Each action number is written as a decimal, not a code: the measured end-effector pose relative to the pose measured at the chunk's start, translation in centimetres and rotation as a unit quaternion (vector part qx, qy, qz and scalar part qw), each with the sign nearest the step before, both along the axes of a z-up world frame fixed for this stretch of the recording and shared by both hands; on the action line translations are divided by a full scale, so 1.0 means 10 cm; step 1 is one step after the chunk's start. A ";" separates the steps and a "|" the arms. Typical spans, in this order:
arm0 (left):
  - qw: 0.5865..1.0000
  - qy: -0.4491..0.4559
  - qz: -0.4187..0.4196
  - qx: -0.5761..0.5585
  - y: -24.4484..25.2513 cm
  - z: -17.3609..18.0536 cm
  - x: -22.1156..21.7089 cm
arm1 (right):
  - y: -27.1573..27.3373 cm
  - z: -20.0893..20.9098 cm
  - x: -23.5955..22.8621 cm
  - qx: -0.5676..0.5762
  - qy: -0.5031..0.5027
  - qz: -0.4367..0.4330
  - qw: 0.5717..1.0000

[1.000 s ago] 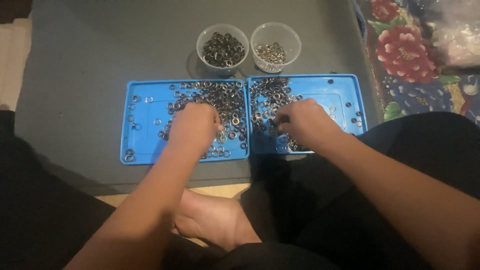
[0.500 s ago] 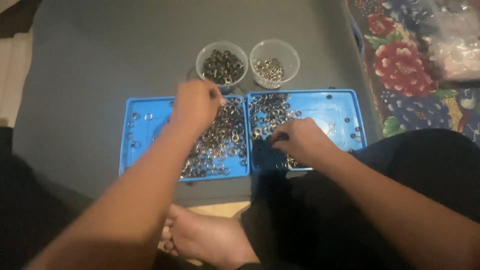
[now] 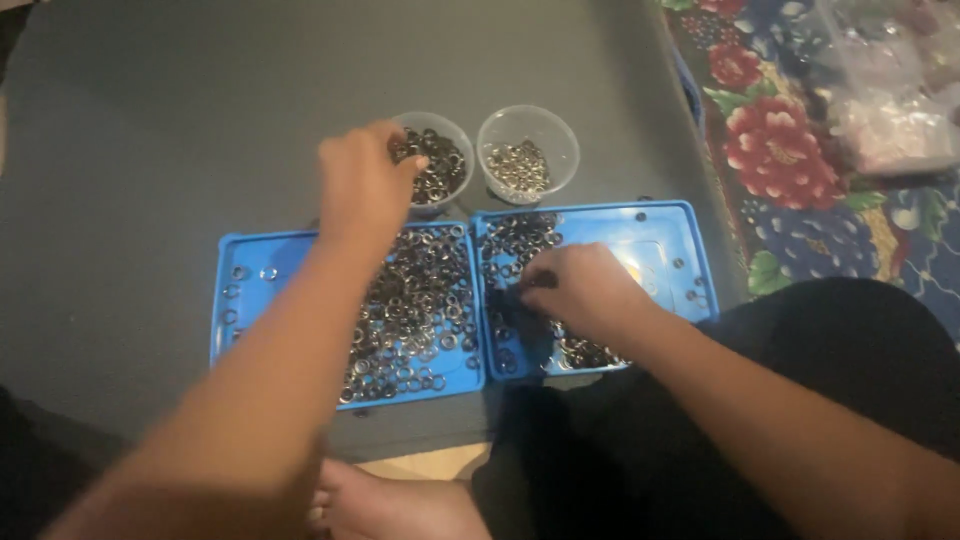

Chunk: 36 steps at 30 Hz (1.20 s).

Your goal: Sorting small metal rings into different compartments of blue trays and clear plastic cups.

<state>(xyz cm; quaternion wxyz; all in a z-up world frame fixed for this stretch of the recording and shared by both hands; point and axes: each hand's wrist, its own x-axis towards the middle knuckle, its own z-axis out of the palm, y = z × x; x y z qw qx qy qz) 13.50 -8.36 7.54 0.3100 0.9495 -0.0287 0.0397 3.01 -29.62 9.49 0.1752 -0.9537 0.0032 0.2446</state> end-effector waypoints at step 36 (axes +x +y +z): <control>0.982 0.061 -0.054 0.170 0.33 -0.64 -1.93 | -0.08 -0.47 -0.76 0.033 -0.175 0.051 0.983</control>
